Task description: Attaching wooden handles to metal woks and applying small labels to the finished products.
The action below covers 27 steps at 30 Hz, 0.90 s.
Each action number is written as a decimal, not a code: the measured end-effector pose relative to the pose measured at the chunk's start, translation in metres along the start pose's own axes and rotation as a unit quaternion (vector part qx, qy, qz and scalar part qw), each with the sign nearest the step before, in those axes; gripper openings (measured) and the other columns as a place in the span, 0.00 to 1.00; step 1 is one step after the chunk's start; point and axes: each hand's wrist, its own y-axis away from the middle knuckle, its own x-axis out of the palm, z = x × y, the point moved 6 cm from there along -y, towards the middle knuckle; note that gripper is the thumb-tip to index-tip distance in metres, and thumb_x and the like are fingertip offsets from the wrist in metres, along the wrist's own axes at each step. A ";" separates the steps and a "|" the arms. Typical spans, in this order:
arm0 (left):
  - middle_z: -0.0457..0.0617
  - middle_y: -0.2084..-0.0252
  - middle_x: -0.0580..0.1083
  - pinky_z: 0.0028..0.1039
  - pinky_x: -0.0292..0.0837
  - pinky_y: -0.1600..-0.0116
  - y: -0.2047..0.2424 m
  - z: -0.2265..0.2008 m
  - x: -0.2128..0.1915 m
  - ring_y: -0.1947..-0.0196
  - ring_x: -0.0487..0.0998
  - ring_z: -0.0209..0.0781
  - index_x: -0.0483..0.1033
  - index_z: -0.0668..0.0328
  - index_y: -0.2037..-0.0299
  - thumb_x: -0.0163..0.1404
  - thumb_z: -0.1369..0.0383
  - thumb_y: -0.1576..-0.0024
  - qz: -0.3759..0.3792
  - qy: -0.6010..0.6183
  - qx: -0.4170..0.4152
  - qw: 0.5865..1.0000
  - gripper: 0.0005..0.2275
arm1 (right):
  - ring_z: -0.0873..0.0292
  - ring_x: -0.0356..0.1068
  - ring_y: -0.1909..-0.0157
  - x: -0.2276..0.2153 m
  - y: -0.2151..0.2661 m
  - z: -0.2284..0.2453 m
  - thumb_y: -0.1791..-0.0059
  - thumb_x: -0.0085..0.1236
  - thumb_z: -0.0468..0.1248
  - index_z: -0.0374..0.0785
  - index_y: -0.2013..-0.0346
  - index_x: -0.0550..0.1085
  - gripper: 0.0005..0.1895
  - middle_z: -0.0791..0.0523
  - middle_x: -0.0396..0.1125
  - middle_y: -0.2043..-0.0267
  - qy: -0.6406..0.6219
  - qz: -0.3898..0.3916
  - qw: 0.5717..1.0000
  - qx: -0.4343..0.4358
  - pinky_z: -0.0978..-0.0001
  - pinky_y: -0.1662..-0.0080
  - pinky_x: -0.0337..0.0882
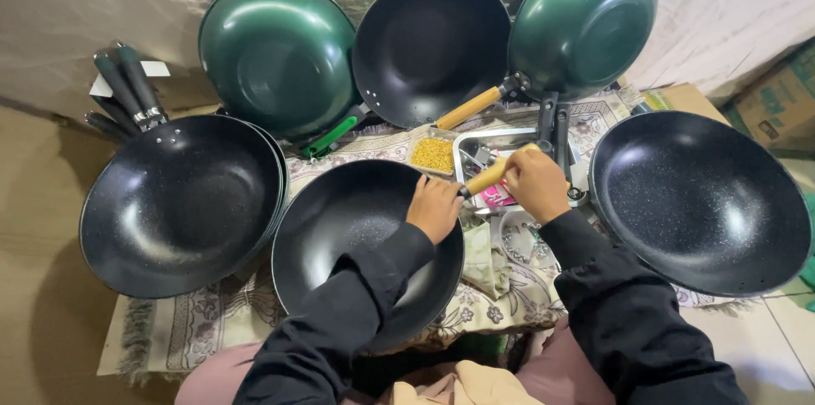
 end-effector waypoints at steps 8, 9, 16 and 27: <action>0.57 0.59 0.80 0.58 0.42 0.26 -0.003 -0.024 -0.033 0.45 0.76 0.54 0.78 0.59 0.48 0.43 0.60 0.34 0.018 0.026 0.030 0.999 0.15 | 0.55 0.72 0.63 -0.010 -0.007 0.019 0.55 0.58 0.39 0.52 0.69 0.74 0.02 0.60 0.65 0.71 -0.047 -0.047 0.998 -0.022 0.66 0.57 0.73; 0.57 0.59 0.80 0.58 0.42 0.26 -0.010 -0.019 -0.038 0.45 0.76 0.54 0.78 0.59 0.48 0.43 0.60 0.34 0.015 0.025 0.031 0.999 0.15 | 0.55 0.72 0.63 -0.011 -0.014 0.023 0.55 0.58 0.39 0.52 0.69 0.74 0.02 0.60 0.65 0.71 -0.047 -0.050 0.997 -0.024 0.66 0.57 0.73; 0.45 0.62 0.81 0.46 0.64 0.36 -0.071 0.052 -0.035 0.51 0.81 0.48 0.83 0.44 0.57 0.50 0.56 0.42 0.081 0.050 -0.037 0.995 0.11 | 0.51 0.75 0.60 0.009 -0.079 0.062 0.53 0.58 0.38 0.51 0.64 0.78 0.04 0.58 0.70 0.69 -0.099 0.083 0.991 0.014 0.60 0.56 0.76; 0.45 0.57 0.79 0.45 0.71 0.43 -0.126 0.157 0.048 0.47 0.79 0.49 0.84 0.37 0.59 0.53 0.60 0.48 0.182 -0.058 -0.189 0.963 0.09 | 0.47 0.79 0.59 0.192 -0.134 0.079 0.56 0.59 0.39 0.53 0.73 0.84 0.07 0.51 0.76 0.69 -0.013 0.306 0.952 0.010 0.56 0.54 0.79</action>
